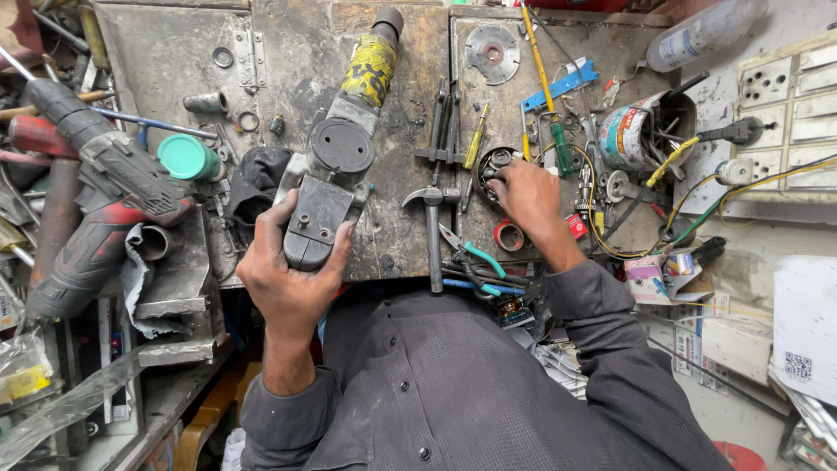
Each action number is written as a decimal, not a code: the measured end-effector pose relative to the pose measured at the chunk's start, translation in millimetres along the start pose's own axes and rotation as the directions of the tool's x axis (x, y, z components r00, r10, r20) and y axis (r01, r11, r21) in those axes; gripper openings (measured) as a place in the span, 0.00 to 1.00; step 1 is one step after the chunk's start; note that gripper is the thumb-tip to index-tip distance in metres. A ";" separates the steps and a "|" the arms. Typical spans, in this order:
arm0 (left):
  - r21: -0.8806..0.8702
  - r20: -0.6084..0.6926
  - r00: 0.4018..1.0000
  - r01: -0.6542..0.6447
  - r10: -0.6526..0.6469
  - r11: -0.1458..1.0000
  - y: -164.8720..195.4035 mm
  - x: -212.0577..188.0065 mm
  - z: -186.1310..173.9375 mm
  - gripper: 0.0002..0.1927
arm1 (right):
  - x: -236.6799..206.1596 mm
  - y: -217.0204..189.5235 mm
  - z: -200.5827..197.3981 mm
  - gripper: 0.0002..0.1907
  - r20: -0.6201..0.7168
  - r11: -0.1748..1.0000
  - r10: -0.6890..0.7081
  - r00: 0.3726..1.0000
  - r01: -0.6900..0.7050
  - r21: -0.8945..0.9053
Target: The person holds a power drill on a cluttered workbench and disassembles it by hand, removing screws and internal components and setting small parts aside. They manipulate the drill housing and gear parts throughout, then lift the drill and reach toward a shelf at the end.
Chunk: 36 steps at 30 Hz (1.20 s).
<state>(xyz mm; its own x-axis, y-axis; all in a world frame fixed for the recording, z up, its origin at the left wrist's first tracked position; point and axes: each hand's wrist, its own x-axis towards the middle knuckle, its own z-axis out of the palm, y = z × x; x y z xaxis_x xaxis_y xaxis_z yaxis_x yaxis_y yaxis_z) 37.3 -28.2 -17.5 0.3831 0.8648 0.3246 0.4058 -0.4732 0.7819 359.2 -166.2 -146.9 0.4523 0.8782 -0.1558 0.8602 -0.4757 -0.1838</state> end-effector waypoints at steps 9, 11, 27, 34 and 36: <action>0.003 -0.016 1.000 -0.015 0.015 1.000 -1.2 2.0 -1.0 0.29 | -11.3 -4.3 -2.1 0.12 -0.070 0.897 0.257 0.964 -0.211 0.388; 0.011 -0.006 1.000 0.001 -0.001 1.000 -2.4 1.4 -1.6 0.29 | -20.6 2.5 -3.1 0.10 -0.092 0.875 0.268 0.959 -0.202 0.440; -0.018 -0.006 1.000 -0.027 0.027 0.999 -3.6 -0.4 -0.3 0.29 | -53.8 23.3 12.0 0.17 0.262 -0.427 0.189 0.946 -0.160 0.890; -0.028 0.003 1.000 -0.005 0.005 1.000 -2.1 -1.2 -0.5 0.29 | -55.4 20.0 6.2 0.16 0.325 -0.404 0.192 0.926 -0.228 0.886; -0.029 0.003 1.000 -0.010 0.011 1.000 -1.9 -0.8 -0.3 0.29 | -55.4 16.8 4.4 0.15 0.296 -0.354 0.198 0.935 -0.213 0.911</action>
<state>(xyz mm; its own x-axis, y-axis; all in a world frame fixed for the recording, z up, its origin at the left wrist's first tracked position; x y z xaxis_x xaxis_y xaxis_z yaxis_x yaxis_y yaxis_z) 36.0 -27.9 -19.1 0.3895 0.8593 0.3314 0.3773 -0.4771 0.7937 347.6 -223.0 -145.6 0.5232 0.7115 -0.4691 -0.6152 -0.0656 -0.7856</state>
